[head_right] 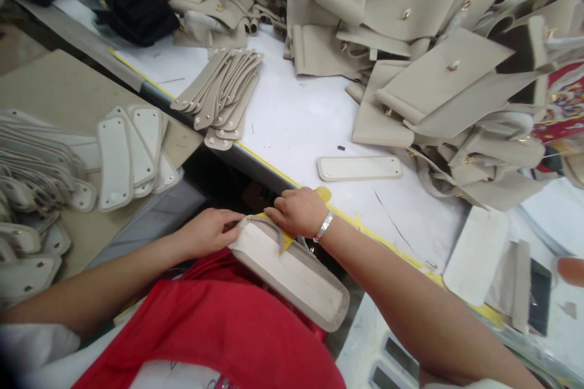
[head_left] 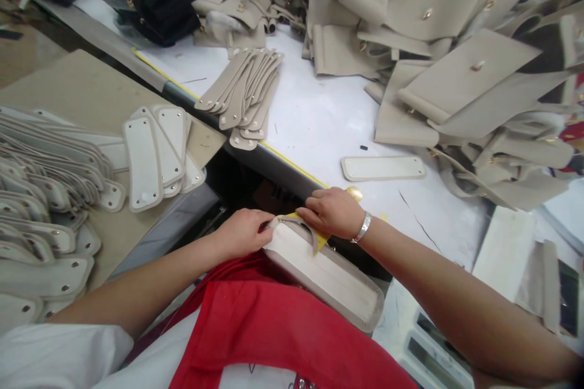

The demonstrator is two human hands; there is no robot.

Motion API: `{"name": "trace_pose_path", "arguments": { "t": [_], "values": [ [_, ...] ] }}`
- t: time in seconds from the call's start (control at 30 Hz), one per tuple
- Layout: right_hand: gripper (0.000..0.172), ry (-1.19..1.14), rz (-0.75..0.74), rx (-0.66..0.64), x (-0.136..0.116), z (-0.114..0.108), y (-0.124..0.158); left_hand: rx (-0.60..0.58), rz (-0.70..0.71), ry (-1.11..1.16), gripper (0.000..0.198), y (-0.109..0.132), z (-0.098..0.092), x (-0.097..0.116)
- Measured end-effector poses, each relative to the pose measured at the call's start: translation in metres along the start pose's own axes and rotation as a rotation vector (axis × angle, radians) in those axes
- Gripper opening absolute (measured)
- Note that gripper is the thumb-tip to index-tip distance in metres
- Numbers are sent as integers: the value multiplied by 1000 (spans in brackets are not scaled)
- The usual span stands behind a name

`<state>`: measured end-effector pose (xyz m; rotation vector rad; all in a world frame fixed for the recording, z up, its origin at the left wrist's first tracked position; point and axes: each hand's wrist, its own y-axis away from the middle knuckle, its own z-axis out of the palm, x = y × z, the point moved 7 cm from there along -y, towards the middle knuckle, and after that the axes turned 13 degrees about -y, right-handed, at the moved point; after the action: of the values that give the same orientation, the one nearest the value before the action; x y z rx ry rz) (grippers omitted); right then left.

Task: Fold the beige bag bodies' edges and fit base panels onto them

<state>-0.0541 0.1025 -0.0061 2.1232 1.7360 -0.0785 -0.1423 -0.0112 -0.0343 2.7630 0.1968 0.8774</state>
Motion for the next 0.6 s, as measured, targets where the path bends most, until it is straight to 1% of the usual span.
{"name": "trace_pose_path", "arguments": {
  "t": [0.13, 0.27, 0.43, 0.5, 0.6],
  "values": [
    [56, -18, -48, 32, -2, 4, -4, -2, -3, 246, 33, 4, 7, -3],
    [58, -42, -133, 53, -2, 5, -12, -60, 16, 474, 39, 5, 15, -9],
    [58, -52, -222, 78, 2, 6, -23, -123, -75, 724, 46, 0, 27, -24],
    [58, -41, -233, 69, 3, 6, -26, -97, -113, 832, 46, -6, 31, -25],
    [59, -36, -225, 20, 3, 8, -28, -33, -194, 898, 50, -15, 38, -23]
  ]
}}
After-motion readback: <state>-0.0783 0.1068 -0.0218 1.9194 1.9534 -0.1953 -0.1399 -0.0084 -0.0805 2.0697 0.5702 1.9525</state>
